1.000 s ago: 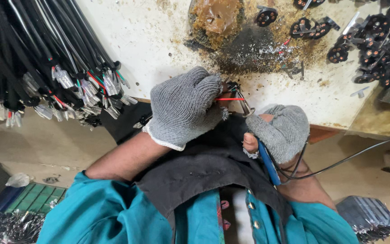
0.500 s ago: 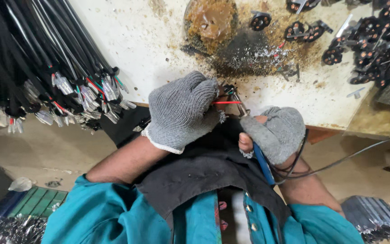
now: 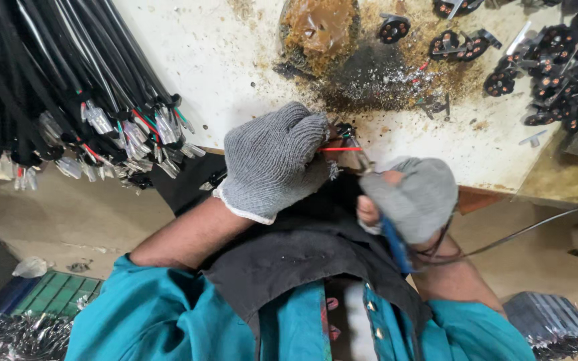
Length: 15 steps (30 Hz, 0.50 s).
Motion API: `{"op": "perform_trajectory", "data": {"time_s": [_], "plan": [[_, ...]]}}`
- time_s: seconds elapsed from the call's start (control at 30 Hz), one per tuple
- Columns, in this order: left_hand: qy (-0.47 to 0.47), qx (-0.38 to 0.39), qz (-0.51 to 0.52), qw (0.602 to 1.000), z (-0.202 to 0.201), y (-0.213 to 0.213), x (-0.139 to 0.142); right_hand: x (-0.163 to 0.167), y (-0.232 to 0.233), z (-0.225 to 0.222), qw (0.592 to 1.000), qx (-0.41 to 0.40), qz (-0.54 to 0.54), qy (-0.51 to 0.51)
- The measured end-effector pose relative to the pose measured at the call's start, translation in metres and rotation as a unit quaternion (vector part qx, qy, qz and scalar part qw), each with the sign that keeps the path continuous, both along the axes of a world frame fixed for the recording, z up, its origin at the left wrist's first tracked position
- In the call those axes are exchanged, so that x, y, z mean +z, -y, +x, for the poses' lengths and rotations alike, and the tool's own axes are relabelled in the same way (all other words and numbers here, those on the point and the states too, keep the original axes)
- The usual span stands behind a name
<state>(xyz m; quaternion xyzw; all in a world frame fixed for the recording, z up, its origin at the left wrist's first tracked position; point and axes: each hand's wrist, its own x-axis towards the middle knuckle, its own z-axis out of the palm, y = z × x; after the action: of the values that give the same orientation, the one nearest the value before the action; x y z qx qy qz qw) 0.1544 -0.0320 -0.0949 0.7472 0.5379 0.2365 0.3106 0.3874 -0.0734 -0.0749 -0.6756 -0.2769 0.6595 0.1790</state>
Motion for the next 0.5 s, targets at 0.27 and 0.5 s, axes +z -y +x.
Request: {"op": "perform_trajectory", "data": {"time_s": [0.27, 0.5], "plan": [[-0.041, -0.010, -0.026, 0.999, 0.001, -0.008, 0.008, 0.006, -0.011, -0.004, 0.860, 0.121, 0.393, 0.303], [-0.008, -0.010, -0.007, 1.000, -0.003, -0.003, 0.001, 0.008, -0.012, -0.017, 0.907, 0.141, 0.367, 0.148]]}}
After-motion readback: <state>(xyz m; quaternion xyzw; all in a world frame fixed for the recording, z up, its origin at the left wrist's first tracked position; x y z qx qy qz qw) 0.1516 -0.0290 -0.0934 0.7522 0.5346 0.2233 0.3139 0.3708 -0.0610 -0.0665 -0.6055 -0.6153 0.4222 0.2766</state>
